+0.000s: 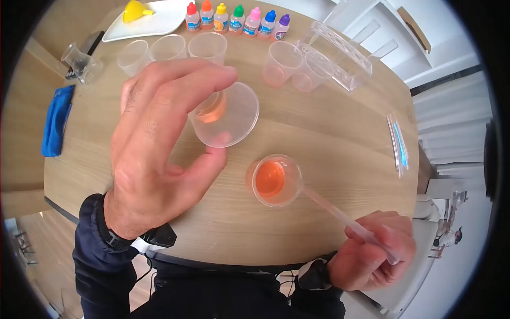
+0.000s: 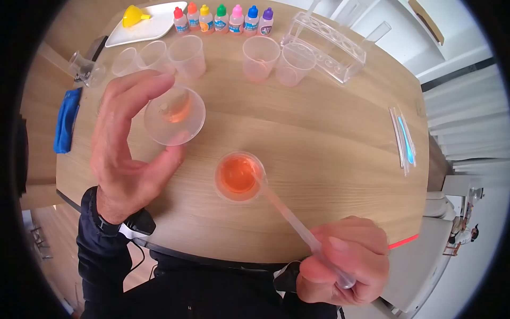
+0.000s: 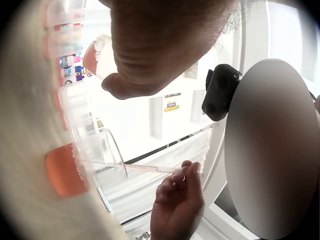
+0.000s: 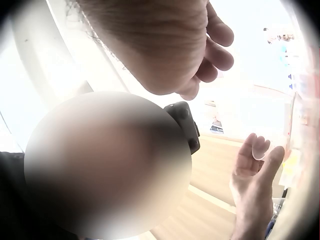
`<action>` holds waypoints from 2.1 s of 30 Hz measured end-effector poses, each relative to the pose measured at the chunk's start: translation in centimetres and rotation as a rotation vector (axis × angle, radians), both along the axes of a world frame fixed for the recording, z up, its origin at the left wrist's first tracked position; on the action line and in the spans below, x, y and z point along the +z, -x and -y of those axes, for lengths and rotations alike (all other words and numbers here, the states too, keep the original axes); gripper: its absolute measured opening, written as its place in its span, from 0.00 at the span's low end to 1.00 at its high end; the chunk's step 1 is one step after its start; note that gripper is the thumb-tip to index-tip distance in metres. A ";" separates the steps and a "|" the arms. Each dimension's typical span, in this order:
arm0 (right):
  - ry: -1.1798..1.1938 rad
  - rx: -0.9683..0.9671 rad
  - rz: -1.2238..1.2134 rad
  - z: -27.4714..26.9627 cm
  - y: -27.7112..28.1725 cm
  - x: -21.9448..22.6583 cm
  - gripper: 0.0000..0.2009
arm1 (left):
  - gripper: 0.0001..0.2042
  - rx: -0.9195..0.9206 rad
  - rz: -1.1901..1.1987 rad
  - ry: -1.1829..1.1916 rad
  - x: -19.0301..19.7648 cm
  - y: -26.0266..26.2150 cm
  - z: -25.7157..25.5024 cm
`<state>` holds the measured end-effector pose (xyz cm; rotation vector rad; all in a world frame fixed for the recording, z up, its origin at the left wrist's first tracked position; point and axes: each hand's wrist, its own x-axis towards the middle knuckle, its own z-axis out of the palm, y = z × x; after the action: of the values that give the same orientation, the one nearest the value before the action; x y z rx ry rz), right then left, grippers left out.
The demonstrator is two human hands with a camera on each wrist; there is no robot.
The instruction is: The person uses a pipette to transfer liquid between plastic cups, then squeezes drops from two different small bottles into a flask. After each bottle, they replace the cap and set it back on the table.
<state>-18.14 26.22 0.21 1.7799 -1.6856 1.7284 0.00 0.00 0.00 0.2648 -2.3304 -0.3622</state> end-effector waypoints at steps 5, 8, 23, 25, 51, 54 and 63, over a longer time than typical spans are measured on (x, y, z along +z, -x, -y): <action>-0.024 0.002 0.042 0.5 -0.7 0.1 0.19 | 0.35 -0.007 0.000 -0.001 0.0 -0.1 0.0; -0.003 -0.040 0.069 1.0 -1.3 0.1 0.19 | 0.35 -0.005 -0.005 0.005 -0.1 0.0 0.1; -0.038 -0.109 0.075 1.0 -1.8 0.1 0.21 | 0.28 0.115 0.042 -0.016 -2.0 4.9 4.3; -0.045 -0.124 0.071 0.9 -1.9 0.1 0.21 | 0.27 0.105 0.013 0.018 -2.5 6.0 5.0; -0.041 -0.120 0.055 1.4 -1.3 1.2 0.22 | 0.34 -0.001 0.204 0.007 -1.2 12.1 4.8; -0.039 -0.120 0.051 1.5 -1.3 1.4 0.22 | 0.34 0.002 0.205 -0.059 -1.1 12.1 4.3; -0.030 -0.097 0.041 1.8 -1.3 1.4 0.22 | 0.27 0.013 0.210 0.003 -1.6 12.9 4.5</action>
<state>-16.86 24.37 1.58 1.6553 -1.7926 1.7192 -12.94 -4.53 -1.57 0.3305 -2.5333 -0.3384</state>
